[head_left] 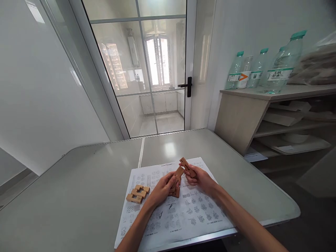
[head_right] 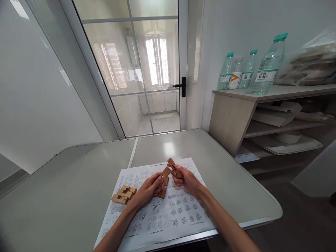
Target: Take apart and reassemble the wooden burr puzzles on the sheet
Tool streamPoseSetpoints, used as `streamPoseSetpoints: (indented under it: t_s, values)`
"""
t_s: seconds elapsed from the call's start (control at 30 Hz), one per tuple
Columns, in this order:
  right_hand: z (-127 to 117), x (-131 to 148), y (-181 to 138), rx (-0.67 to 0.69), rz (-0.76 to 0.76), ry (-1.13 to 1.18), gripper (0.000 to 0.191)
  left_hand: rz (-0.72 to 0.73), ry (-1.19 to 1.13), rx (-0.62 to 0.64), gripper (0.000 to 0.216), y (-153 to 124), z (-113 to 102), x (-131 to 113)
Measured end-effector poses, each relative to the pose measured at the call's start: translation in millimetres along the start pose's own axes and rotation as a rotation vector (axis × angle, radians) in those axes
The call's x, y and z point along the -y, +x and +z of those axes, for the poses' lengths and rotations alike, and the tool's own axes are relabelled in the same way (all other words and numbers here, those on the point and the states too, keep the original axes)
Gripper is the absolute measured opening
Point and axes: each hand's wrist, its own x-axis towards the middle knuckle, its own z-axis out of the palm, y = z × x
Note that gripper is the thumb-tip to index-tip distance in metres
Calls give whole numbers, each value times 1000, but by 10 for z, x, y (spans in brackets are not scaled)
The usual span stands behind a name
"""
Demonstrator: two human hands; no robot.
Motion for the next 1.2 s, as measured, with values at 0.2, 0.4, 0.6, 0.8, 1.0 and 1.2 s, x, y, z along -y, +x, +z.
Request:
streamPoseSetpoints:
  t_s: [0.2, 0.4, 0.6, 0.8, 1.0, 1.2]
  values:
    - [93, 23, -39, 34, 9, 27, 50, 21, 96, -32, 50, -27, 40, -82]
    - [140, -66, -8, 29, -36, -21, 48, 39, 167, -64, 50, -29, 65, -105]
    - [175, -103, -70, -65, -145, -337, 64, 72, 198, -73, 47, -26, 55, -44]
    - [165, -115, -99, -139, -311, -702, 60, 103, 217, -89, 47, -31, 55, -22]
    - [180, -132, -105, -129, -331, -823, 67, 106, 233, -74, 47, -54, 66, -46]
    - [201, -142, -123, -157, -368, -871, 65, 111, 260, -97, 45, -52, 63, -24]
